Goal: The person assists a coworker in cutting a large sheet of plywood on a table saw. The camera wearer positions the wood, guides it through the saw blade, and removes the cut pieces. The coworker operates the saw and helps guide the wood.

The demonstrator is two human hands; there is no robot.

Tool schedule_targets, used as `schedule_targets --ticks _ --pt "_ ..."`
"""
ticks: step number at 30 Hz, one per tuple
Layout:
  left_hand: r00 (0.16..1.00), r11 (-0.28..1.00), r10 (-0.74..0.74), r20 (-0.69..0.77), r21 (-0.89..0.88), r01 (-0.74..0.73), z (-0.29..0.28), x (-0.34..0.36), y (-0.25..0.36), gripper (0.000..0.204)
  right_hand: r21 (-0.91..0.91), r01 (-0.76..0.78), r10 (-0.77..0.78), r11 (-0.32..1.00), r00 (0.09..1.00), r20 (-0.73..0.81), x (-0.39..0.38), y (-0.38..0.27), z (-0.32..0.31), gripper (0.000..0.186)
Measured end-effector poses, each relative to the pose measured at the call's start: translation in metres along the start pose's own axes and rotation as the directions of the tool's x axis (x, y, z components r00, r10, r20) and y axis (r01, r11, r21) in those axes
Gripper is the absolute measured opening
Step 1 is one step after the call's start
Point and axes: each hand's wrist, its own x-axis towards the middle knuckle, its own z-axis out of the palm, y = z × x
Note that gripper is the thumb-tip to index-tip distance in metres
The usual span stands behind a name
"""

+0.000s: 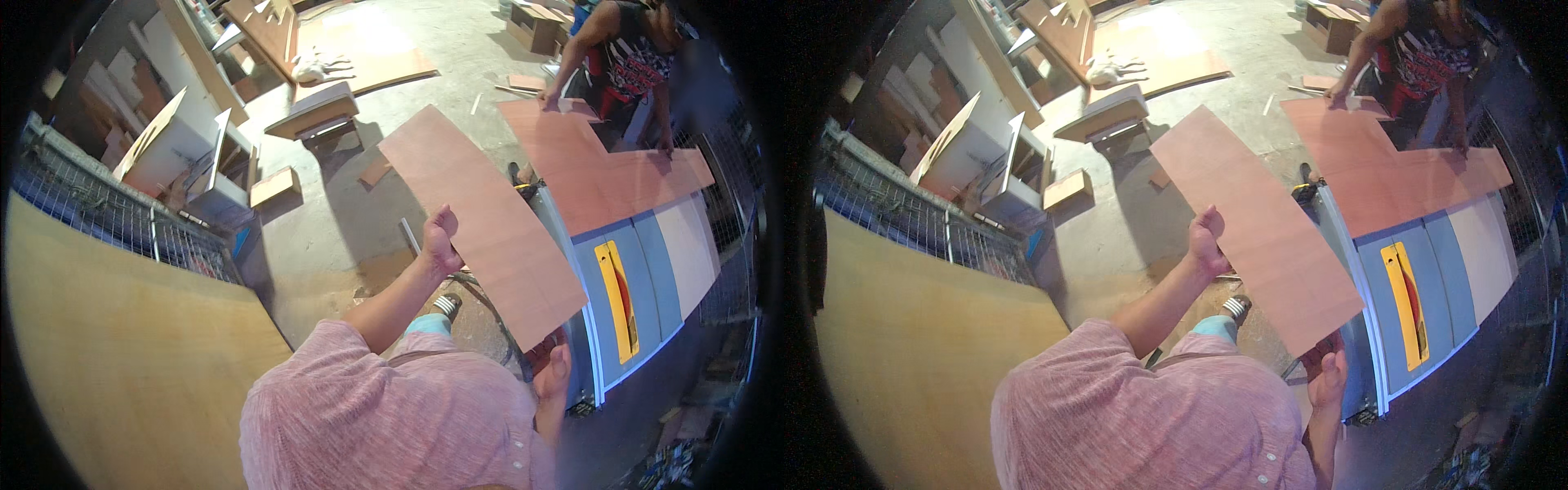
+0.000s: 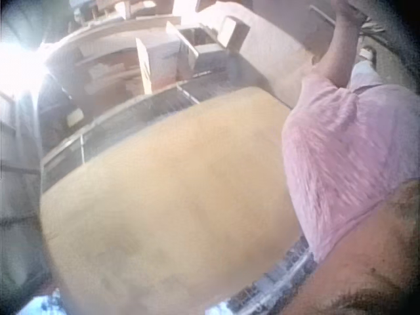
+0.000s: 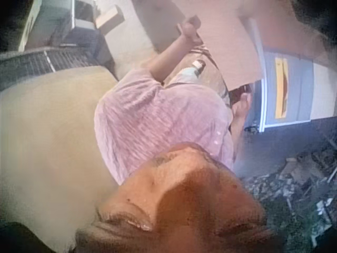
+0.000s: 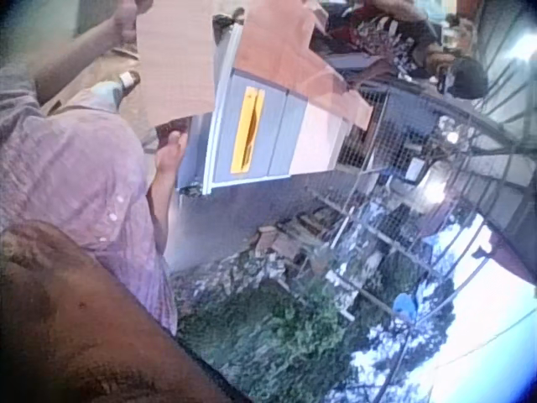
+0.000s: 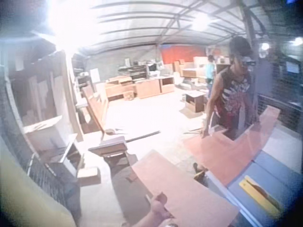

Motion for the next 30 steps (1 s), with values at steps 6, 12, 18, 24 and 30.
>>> schedule_targets --ticks 6,12,18,24,30 --pt "0.984 0.996 0.069 -0.164 0.060 -0.060 -0.006 -0.080 -0.035 0.061 0.415 -0.295 0.275 0.861 0.955 0.108 -0.013 0.026 -0.017 0.070" --pt "0.987 0.996 0.088 -0.132 -0.017 -0.091 -0.029 -0.119 -0.003 0.062 0.295 -0.309 0.256 0.904 0.945 0.204 -0.014 0.043 0.019 0.065" --pt "0.980 0.984 0.176 -0.092 0.048 -0.173 -0.047 -0.109 0.070 0.069 0.338 -0.375 0.295 0.863 0.918 0.267 0.027 0.060 0.097 0.063" --pt "0.897 0.960 0.093 -0.431 0.279 0.034 -0.153 -0.118 0.186 0.060 0.358 -0.344 0.262 0.868 0.930 0.257 0.113 0.097 0.226 0.060" --pt "0.593 0.909 0.065 -0.803 0.293 0.297 -0.304 -0.212 0.283 0.055 0.207 -0.127 0.098 0.970 0.984 0.147 0.252 0.146 0.384 0.057"
